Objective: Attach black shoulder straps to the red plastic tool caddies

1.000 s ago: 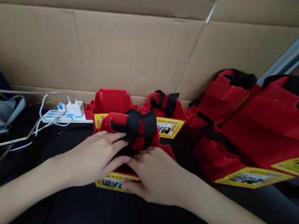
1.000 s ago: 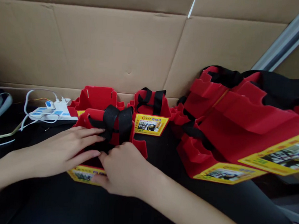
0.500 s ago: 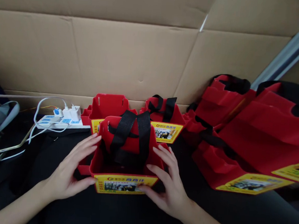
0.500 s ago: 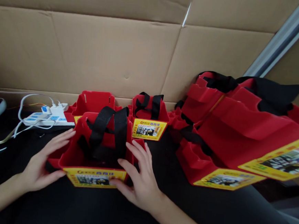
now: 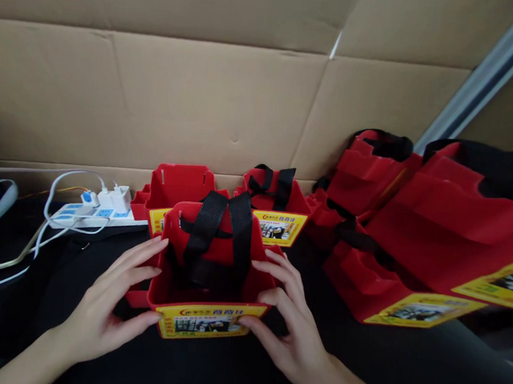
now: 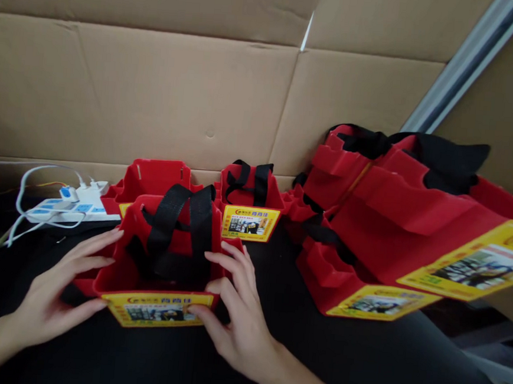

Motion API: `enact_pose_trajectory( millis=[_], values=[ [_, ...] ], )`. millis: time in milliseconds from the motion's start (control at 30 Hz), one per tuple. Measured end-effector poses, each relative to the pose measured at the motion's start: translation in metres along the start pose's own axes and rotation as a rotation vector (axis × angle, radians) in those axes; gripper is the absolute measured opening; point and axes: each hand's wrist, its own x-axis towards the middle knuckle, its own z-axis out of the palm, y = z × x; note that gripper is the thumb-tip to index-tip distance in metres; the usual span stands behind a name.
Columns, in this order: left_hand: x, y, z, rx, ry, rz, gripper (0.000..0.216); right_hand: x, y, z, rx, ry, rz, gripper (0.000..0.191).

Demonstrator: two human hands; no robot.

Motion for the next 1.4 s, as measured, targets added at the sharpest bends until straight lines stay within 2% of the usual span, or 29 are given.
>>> enact_pose_trajectory(
  millis=[133,233,367,500,633,733,1000,1167,1400],
  values=[
    [-0.006,-0.003,0.002,0.11,0.171,-0.026,0.057,0.006,0.002,-0.013,-0.003,0.057,0.011,0.023],
    [-0.008,-0.005,0.002,0.146,0.273,-0.096,0.061,0.027,0.012,-0.042,-0.038,0.163,-0.014,0.022],
    [-0.004,-0.003,0.003,0.137,0.204,-0.045,0.041,0.072,0.03,-0.095,-0.131,0.298,0.016,0.02],
    [-0.003,0.002,0.008,0.102,0.088,0.018,0.032,0.112,0.06,-0.125,-0.18,0.215,0.047,0.023],
    [-0.008,0.002,0.012,0.065,-0.035,0.067,0.032,0.128,0.093,-0.126,-0.165,0.235,0.055,0.025],
    [-0.011,0.0,0.013,0.06,-0.102,0.097,0.034,0.13,0.106,-0.124,-0.173,0.247,0.071,0.026],
    [-0.011,0.001,0.014,0.072,-0.138,0.111,0.031,0.128,0.114,-0.118,-0.221,0.144,0.132,0.019],
    [-0.011,0.001,0.013,0.082,-0.156,0.105,0.031,0.125,0.117,-0.112,-0.394,0.125,0.14,0.024],
    [-0.012,0.001,0.012,0.086,-0.205,0.108,0.034,0.123,0.118,-0.109,-0.446,0.136,0.152,0.028]
  ],
)
